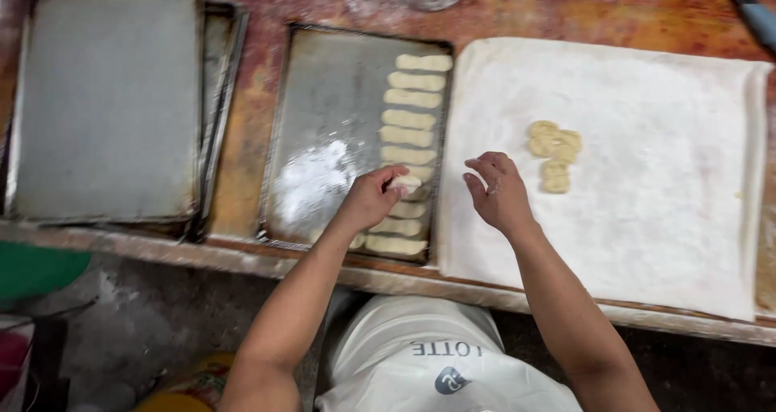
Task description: Arranging small pieces of dough onto metal baking trays in a bakery production area.
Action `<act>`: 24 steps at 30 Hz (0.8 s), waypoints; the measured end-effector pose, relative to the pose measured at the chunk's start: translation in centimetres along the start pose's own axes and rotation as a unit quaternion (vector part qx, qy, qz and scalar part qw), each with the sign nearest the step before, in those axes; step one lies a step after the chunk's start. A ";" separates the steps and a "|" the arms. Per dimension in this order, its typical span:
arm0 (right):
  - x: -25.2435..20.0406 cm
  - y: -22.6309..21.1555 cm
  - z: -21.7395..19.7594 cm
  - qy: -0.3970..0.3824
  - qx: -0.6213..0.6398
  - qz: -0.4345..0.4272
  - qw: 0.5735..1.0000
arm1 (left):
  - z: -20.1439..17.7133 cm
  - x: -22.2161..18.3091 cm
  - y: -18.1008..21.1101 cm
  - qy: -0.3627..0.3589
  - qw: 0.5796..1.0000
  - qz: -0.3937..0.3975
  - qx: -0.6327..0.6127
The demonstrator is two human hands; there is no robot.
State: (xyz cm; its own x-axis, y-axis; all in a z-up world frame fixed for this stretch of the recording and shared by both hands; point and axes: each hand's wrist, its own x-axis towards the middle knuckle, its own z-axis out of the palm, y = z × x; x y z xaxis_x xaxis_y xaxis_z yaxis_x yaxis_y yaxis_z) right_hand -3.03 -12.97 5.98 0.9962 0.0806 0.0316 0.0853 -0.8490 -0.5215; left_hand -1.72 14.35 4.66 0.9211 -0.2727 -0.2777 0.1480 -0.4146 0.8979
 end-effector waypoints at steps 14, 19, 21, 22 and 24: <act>-3.6 -15.2 15.1 -0.064 -0.139 -0.130 0.980 | -9.9 -6.6 -11.0 0.008 0.943 0.174 0.284; -4.2 -16.0 16.8 -0.021 -0.186 -0.146 0.971 | -9.4 -5.5 -13.0 0.016 0.915 0.241 0.322; -4.5 -16.5 17.2 0.034 -0.173 -0.150 0.973 | -9.5 -5.5 -13.3 0.041 0.909 0.275 0.312; -4.7 -16.3 17.4 0.034 -0.174 -0.148 0.973 | -9.5 -5.5 -13.6 0.039 0.908 0.276 0.312; -5.2 -15.7 17.8 0.073 -0.184 -0.142 0.970 | -9.3 -5.4 -14.2 0.074 0.896 0.315 0.305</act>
State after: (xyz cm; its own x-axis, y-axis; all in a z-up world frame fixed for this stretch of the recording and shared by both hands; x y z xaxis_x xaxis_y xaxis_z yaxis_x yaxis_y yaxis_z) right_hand -9.81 9.20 -1.15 0.9211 0.2861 0.2639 0.3288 -0.9348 -0.1344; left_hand -5.44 29.77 -3.40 0.7970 -0.5197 0.3078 -0.6007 -0.6285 0.4941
